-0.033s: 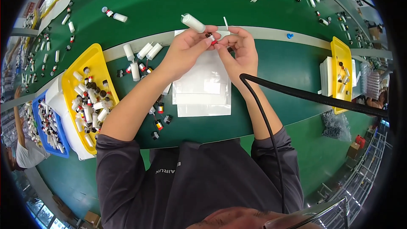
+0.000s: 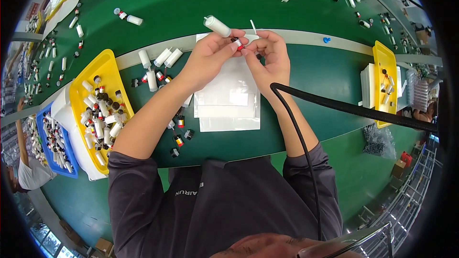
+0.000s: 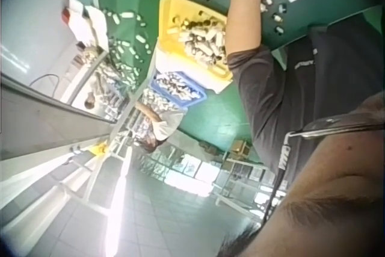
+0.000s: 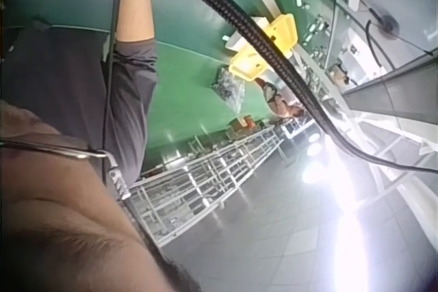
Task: The person assembles small parts into plastic housings by picking them from bins with a vacuum pickup tool and inserting them into the housings.
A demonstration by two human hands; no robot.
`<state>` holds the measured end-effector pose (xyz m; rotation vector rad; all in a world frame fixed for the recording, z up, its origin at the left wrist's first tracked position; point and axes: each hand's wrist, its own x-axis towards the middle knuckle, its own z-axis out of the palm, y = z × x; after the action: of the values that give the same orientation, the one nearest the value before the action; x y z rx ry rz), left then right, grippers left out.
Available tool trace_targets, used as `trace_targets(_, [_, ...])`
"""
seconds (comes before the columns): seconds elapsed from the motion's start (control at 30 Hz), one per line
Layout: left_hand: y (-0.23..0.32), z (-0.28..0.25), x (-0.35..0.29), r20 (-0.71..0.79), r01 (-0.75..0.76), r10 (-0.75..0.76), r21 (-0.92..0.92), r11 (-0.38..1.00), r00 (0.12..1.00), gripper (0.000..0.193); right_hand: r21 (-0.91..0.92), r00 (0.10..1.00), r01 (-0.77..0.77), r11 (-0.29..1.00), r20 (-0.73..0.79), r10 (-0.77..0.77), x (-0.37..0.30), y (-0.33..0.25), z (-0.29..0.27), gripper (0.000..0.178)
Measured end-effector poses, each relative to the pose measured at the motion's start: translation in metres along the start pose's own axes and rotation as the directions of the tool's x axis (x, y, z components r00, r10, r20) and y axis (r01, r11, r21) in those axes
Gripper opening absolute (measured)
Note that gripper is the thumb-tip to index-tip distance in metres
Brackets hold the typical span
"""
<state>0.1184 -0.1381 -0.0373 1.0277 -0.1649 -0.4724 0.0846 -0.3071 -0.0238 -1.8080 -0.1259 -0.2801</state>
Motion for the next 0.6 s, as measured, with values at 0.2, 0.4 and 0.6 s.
trace_targets(0.2, [0.002, 0.001, 0.001, 0.011, 0.044, -0.042, -0.159, 0.986, 0.999, 0.029, -0.166, 0.998, 0.051, 0.985, -0.016, -0.054, -0.002, -0.01, 0.004, 0.044])
trace_targets(0.4, [-0.001, 0.0, 0.0, -0.026, -0.005, 0.005, 0.013, 1.0, 1.0, 0.028, -0.206, 0.993, 0.094, 0.974, 0.093, -0.076, -0.006, -0.01, 0.001, 0.042])
trace_targets(0.6, [0.0, -0.001, 0.001, 0.009, -0.03, 0.03, 0.055, 0.998, 1.0, 0.029, 0.292, 0.933, -0.341, 0.893, 0.222, 0.284, 0.007, -0.029, -0.017, 0.012])
